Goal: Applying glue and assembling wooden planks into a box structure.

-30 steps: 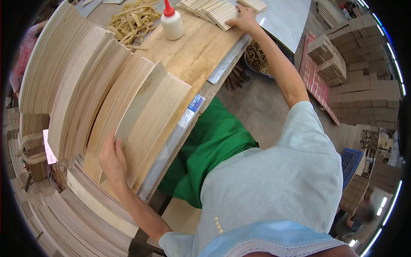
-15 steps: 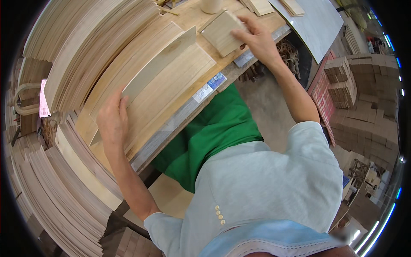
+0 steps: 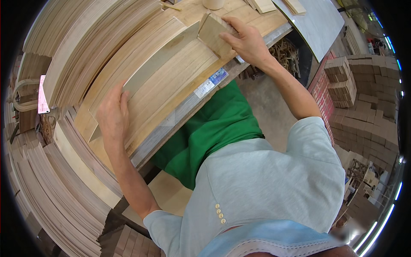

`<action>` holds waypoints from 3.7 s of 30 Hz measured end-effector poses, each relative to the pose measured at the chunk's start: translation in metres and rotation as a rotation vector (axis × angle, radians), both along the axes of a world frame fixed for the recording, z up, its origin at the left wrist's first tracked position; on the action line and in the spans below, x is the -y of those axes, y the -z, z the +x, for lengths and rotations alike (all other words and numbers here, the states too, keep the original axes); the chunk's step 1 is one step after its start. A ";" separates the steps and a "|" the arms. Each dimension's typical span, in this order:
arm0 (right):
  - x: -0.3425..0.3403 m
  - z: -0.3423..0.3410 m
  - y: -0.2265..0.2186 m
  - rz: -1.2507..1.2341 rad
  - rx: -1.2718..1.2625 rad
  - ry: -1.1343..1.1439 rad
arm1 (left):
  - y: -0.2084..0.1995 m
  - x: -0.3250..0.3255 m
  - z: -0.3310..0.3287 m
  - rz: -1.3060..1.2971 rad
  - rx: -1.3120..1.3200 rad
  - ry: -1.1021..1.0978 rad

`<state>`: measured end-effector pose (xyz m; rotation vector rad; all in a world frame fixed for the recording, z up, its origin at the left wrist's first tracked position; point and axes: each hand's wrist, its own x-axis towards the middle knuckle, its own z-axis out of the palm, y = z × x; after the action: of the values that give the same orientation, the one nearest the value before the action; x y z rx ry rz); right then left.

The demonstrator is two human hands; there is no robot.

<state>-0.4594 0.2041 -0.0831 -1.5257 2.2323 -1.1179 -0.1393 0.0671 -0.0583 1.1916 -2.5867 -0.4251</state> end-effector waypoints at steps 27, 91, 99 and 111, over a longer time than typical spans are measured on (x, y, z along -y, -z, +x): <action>0.011 -0.081 -0.026 0.152 -0.034 0.154 | -0.011 -0.006 -0.005 -0.004 -0.013 0.053; -0.004 0.008 -0.009 0.116 0.584 -0.180 | 0.038 -0.083 0.128 0.230 -0.746 -0.727; -0.004 0.007 -0.003 0.120 0.599 -0.210 | 0.036 -0.083 0.127 0.233 -0.698 -0.712; -0.007 0.008 -0.007 0.096 0.569 -0.146 | 0.007 -0.080 0.137 0.353 -0.732 -0.490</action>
<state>-0.4513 0.2111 -0.0766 -1.1269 1.7358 -1.1936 -0.0025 0.1469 -0.0657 1.3835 -1.5843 -1.0022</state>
